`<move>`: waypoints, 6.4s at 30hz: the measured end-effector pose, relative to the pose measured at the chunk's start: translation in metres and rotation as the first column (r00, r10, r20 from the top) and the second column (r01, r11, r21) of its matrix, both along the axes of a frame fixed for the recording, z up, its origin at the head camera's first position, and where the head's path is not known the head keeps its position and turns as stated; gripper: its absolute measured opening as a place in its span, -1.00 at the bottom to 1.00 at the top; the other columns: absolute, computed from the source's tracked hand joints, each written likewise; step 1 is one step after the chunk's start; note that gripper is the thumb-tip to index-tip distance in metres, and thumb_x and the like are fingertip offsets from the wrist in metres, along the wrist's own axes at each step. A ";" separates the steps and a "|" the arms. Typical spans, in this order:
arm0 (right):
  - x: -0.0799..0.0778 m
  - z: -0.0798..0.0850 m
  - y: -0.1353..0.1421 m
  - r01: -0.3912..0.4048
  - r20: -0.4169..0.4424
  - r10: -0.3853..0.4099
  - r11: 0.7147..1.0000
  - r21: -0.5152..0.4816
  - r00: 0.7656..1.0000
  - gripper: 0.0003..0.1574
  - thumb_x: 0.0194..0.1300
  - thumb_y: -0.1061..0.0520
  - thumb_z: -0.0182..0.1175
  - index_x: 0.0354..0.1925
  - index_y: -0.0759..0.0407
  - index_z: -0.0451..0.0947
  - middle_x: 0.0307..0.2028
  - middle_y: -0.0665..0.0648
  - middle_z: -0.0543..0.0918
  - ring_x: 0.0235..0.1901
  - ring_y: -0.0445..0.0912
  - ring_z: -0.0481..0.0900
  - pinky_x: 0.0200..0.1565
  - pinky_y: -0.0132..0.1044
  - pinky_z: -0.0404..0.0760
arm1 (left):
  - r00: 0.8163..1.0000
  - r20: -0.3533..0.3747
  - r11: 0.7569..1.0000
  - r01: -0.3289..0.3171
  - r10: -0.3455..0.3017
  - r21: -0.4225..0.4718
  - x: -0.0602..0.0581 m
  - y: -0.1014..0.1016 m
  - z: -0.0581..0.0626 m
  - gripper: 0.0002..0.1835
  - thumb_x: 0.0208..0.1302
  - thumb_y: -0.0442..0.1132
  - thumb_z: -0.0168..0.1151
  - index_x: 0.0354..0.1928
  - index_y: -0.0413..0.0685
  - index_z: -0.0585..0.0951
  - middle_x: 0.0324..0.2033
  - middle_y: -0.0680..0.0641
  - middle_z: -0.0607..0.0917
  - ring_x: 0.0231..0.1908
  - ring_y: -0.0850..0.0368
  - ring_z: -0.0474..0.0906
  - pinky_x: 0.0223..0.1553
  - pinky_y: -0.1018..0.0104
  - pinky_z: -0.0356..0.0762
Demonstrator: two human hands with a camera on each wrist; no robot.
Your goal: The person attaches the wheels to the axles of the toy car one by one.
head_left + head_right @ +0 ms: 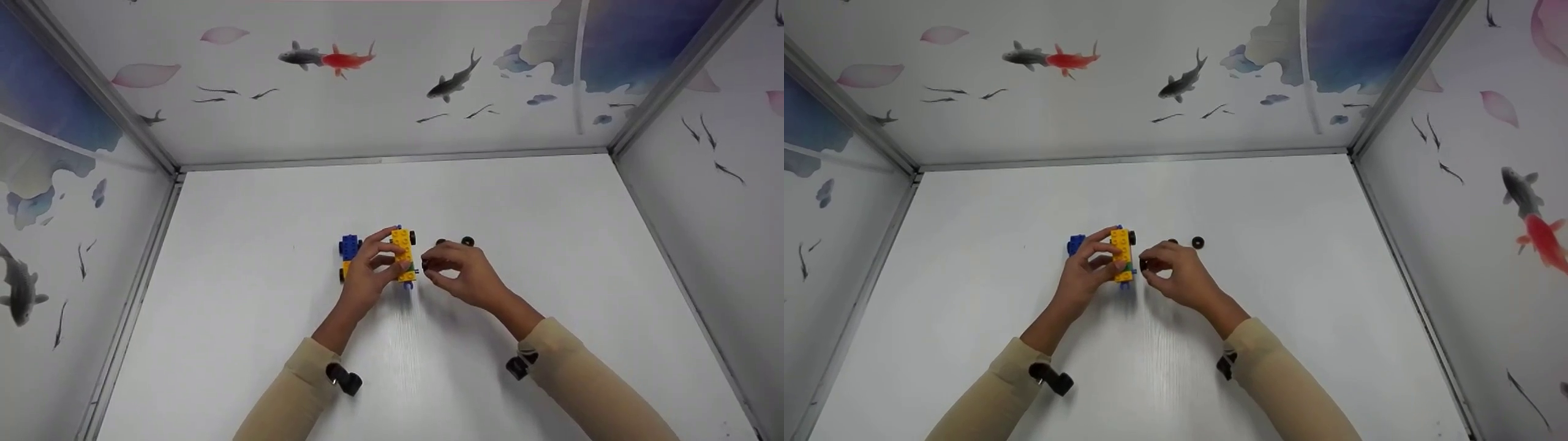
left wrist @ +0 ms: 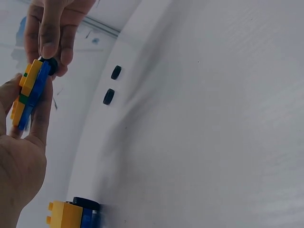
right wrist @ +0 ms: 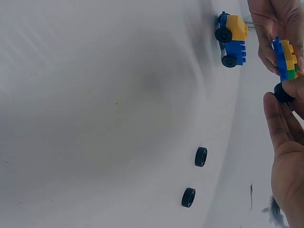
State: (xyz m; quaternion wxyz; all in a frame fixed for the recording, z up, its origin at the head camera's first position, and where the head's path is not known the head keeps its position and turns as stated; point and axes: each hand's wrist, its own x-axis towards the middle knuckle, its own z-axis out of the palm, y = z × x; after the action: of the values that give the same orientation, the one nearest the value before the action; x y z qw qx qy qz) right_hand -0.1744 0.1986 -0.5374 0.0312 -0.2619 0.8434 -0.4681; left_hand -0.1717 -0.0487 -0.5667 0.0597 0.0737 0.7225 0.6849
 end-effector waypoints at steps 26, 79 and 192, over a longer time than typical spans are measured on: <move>0.003 0.003 -0.008 -0.040 -0.025 0.040 0.999 0.004 0.999 -0.67 0.43 0.27 0.49 0.13 0.14 0.84 -0.02 0.14 0.80 0.01 0.01 0.86 0.07 -0.14 0.88 | 1.000 -0.019 0.998 -0.004 0.005 0.060 0.001 0.001 0.002 -0.79 0.43 -0.14 0.56 0.01 0.06 0.75 0.57 0.13 0.41 0.10 -0.15 0.73 0.01 0.21 0.87; 0.006 0.003 -0.017 0.010 0.018 -0.009 0.996 -0.086 1.000 -0.60 0.38 0.35 0.51 0.14 0.12 0.85 -0.07 0.13 0.81 0.01 0.01 0.86 0.07 -0.12 0.87 | 0.999 0.046 0.979 -0.031 0.022 0.203 0.002 0.006 0.001 -0.79 0.48 -0.21 0.50 -0.07 -0.03 0.61 0.61 0.08 0.33 0.26 -0.27 0.72 0.12 0.11 0.86; -0.035 0.003 -0.001 0.188 0.525 -0.122 0.979 -0.074 0.842 -0.48 0.46 -0.07 0.52 0.22 0.19 0.76 0.01 0.16 0.86 -0.04 -0.07 0.81 0.16 -0.06 0.82 | 0.927 0.247 0.951 -0.305 0.284 0.050 0.001 0.009 0.023 -0.32 0.38 -0.20 0.59 0.45 0.12 0.48 0.56 -0.24 0.39 0.12 -0.11 0.73 0.19 0.20 0.81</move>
State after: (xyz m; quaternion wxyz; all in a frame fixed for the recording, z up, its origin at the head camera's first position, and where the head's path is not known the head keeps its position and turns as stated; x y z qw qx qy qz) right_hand -0.2093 0.1976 -0.5342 0.2028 -0.0588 0.7919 -0.5730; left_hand -0.1710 -0.0392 -0.5440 0.0385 -0.1152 0.6825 0.7207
